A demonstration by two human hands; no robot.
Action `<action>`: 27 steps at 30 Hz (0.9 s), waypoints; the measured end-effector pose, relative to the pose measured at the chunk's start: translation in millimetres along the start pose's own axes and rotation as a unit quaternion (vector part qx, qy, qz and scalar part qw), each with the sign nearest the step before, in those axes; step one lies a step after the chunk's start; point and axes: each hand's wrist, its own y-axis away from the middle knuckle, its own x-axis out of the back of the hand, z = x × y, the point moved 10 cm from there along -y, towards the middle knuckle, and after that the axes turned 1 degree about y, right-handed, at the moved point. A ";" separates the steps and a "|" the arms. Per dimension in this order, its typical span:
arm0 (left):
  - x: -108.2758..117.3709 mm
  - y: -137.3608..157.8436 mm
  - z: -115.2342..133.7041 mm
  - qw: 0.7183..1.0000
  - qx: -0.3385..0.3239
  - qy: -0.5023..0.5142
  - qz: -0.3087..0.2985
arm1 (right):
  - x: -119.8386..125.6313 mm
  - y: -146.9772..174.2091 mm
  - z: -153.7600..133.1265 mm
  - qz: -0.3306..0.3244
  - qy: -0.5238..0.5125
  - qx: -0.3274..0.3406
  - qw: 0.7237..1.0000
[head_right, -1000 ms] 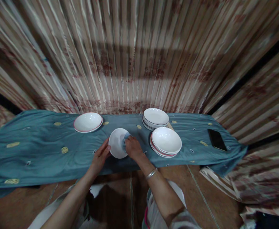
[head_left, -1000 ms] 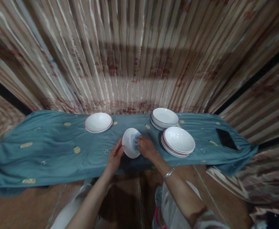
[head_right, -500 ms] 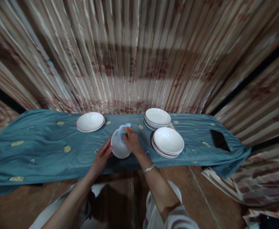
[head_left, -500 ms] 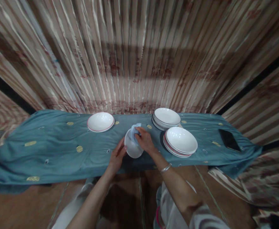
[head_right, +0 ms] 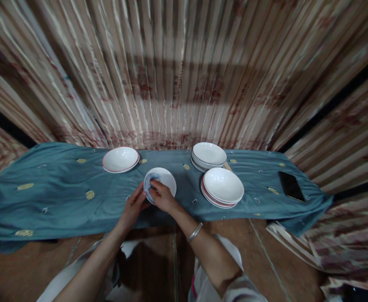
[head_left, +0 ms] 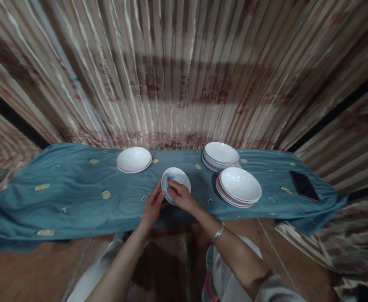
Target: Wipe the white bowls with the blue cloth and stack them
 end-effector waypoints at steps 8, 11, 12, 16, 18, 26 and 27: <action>4.6 -5.4 -5.8 1.000 0.003 0.006 0.021 | -2.7 6.3 0.1 -0.077 0.100 0.017 0.992; 3.4 -6.3 -6.1 1.000 0.003 0.000 0.016 | -3.3 7.9 -2.7 -0.083 0.119 0.026 0.989; 3.1 -6.5 -6.0 1.000 0.002 -0.001 0.015 | -3.6 8.2 -3.4 -0.086 0.124 0.028 0.988; 2.6 -7.2 -6.9 1.000 0.003 -0.002 0.014 | -4.8 9.9 -7.5 -0.095 0.153 0.039 0.983; 3.3 -7.7 -8.0 1.000 0.005 -0.002 0.015 | -5.3 10.8 -9.4 -0.097 0.170 0.042 0.980; 4.9 -6.9 -5.7 1.000 -0.001 -0.013 0.027 | -6.4 12.5 -14.6 -0.096 0.198 0.042 0.975; 4.2 -6.6 -5.0 1.000 -0.002 -0.012 0.025 | -6.6 12.6 -14.6 -0.097 0.200 0.042 0.974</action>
